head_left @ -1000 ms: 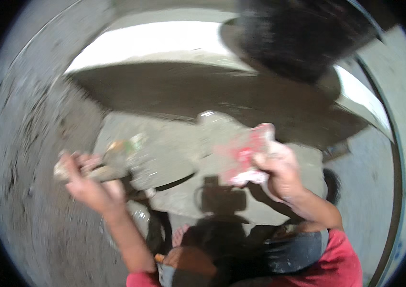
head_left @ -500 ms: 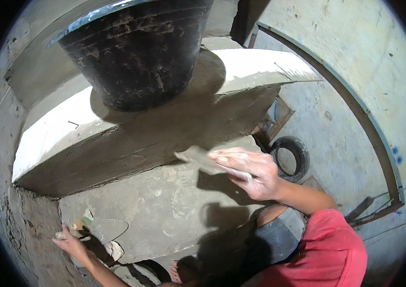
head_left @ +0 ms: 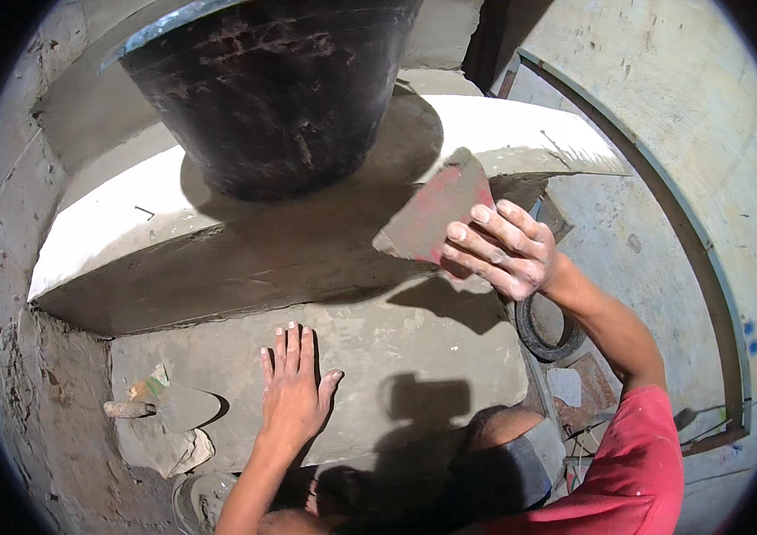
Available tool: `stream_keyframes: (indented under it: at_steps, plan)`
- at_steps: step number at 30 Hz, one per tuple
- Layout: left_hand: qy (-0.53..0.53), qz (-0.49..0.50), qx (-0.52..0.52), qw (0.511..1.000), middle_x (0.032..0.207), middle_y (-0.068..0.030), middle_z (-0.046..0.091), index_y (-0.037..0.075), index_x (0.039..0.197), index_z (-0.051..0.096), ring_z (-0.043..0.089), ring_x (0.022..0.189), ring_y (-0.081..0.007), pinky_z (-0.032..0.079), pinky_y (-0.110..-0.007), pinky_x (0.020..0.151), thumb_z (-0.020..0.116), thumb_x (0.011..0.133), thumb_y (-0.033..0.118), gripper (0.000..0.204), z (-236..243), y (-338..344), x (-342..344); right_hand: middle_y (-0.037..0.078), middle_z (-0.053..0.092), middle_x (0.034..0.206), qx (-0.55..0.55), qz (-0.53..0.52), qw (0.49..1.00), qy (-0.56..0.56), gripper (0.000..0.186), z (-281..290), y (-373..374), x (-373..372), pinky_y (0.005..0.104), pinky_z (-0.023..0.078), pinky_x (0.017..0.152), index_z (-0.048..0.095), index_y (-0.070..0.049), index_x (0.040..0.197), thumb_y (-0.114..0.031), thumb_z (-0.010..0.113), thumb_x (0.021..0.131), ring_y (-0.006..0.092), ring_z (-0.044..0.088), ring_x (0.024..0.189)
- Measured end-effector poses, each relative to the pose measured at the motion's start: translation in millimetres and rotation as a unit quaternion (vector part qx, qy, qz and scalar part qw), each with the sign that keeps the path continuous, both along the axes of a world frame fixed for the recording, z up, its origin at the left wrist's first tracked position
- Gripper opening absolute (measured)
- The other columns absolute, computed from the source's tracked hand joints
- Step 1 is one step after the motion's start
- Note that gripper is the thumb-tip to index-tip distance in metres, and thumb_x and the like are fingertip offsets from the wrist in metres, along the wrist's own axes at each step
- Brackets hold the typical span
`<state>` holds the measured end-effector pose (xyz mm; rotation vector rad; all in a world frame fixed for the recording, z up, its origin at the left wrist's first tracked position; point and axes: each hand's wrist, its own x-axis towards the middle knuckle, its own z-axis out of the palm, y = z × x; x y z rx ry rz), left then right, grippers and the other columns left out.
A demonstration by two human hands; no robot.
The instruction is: The person applies and smooths cement on a concrete stair using a trowel and hand, then uses a brush to finish the surface. The person repeatedly scoops cement from a bucket and spreads it evenly across the stair riser and tread.
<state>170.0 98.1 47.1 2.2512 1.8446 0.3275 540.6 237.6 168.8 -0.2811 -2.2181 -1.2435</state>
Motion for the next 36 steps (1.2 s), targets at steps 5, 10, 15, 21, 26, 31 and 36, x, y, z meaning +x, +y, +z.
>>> stream_keyframes:
  at_steps: [5, 10, 15, 21, 26, 31, 36]
  plan:
    - [0.015, -0.004, -0.018, 1.000, 0.178, -0.0259, 0.029, -0.005, 0.170, 0.032, 0.023, 0.167, -0.0450, 0.015, -0.066, 0.134, 0.058, 0.110, 0.050, 0.085, -13.7, 1.4, 3.4, 0.005, 0.072, 0.149, -0.033, -0.111, 0.993, -0.024, 0.037, 7.1, 8.8, 13.8, 0.0477, 0.049, 0.121, 0.081, -0.014, 0.131, -0.023, 0.081, 0.095, 0.0277, 0.063, 0.144]
    - [0.004, -0.008, -0.012, 1.000, 0.178, -0.0244, 0.031, -0.004, 0.170, 0.033, 0.025, 0.166, -0.0437, 0.015, -0.066, 0.134, 0.056, 0.110, 0.052, 0.084, -19.3, 0.9, -0.6, 0.004, 0.077, 0.142, 0.006, -0.159, 0.987, -0.025, 0.030, 26.1, -22.7, 64.1, 0.0496, 0.048, 0.122, 0.085, -0.015, 0.123, -0.025, 0.085, 0.095, 0.0298, 0.066, 0.140]
    - [0.003, -0.023, -0.003, 1.000, 0.178, -0.0233, 0.033, -0.004, 0.170, 0.034, 0.026, 0.166, -0.0428, 0.016, -0.065, 0.134, 0.055, 0.111, 0.053, 0.085, -19.8, 12.1, 2.9, 0.003, 0.076, 0.143, 0.073, -0.051, 0.992, -0.087, 0.030, 35.8, -34.8, 19.4, 0.0452, 0.051, 0.119, 0.084, -0.014, 0.125, -0.026, 0.074, 0.100, 0.0286, 0.064, 0.142]
    - [0.004, -0.011, -0.010, 1.000, 0.177, -0.0233, 0.035, -0.004, 0.169, 0.036, 0.029, 0.165, -0.0431, 0.019, -0.062, 0.134, 0.056, 0.110, 0.053, 0.083, -16.2, 18.3, 9.2, 0.013, 0.071, 0.148, 0.069, -0.015, 0.976, -0.206, 0.052, 33.2, -10.7, -112.6, 0.0371, 0.055, 0.110, 0.076, 0.005, 0.134, -0.025, 0.061, 0.093, 0.0266, 0.062, 0.143]
    - [-0.013, -0.016, -0.006, 1.000, 0.176, -0.0249, 0.035, -0.003, 0.169, 0.036, 0.029, 0.165, -0.0443, 0.019, -0.061, 0.135, 0.058, 0.109, 0.052, 0.084, -16.8, 16.0, 3.9, 0.014, 0.070, 0.149, 0.003, -0.048, 0.985, -0.163, 0.049, 42.5, -13.1, -64.4, 0.0397, 0.054, 0.113, 0.077, 0.002, 0.135, -0.019, 0.065, 0.092, 0.0280, 0.060, 0.145]
    - [-0.004, -0.021, -0.007, 1.000, 0.177, -0.0226, 0.035, -0.003, 0.169, 0.038, 0.030, 0.165, -0.0415, 0.020, -0.061, 0.134, 0.056, 0.110, 0.053, 0.083, -21.0, 16.8, 3.4, 0.004, 0.075, 0.146, -0.014, -0.155, 0.976, -0.149, 0.028, 40.1, -23.8, 21.1, 0.0395, 0.056, 0.092, 0.085, -0.010, 0.122, -0.011, 0.075, 0.096, 0.0245, 0.067, 0.139]
    - [0.000, -0.027, 0.010, 1.000, 0.177, -0.0238, 0.034, -0.003, 0.168, 0.036, 0.028, 0.165, -0.0429, 0.019, -0.060, 0.135, 0.055, 0.110, 0.055, 0.085, -24.0, 15.8, 1.4, 0.004, 0.071, 0.150, -0.043, -0.208, 0.963, -0.164, 0.033, 58.0, -47.6, 74.0, 0.0439, 0.054, 0.107, 0.083, -0.012, 0.128, -0.015, 0.068, 0.099, 0.0244, 0.063, 0.144]
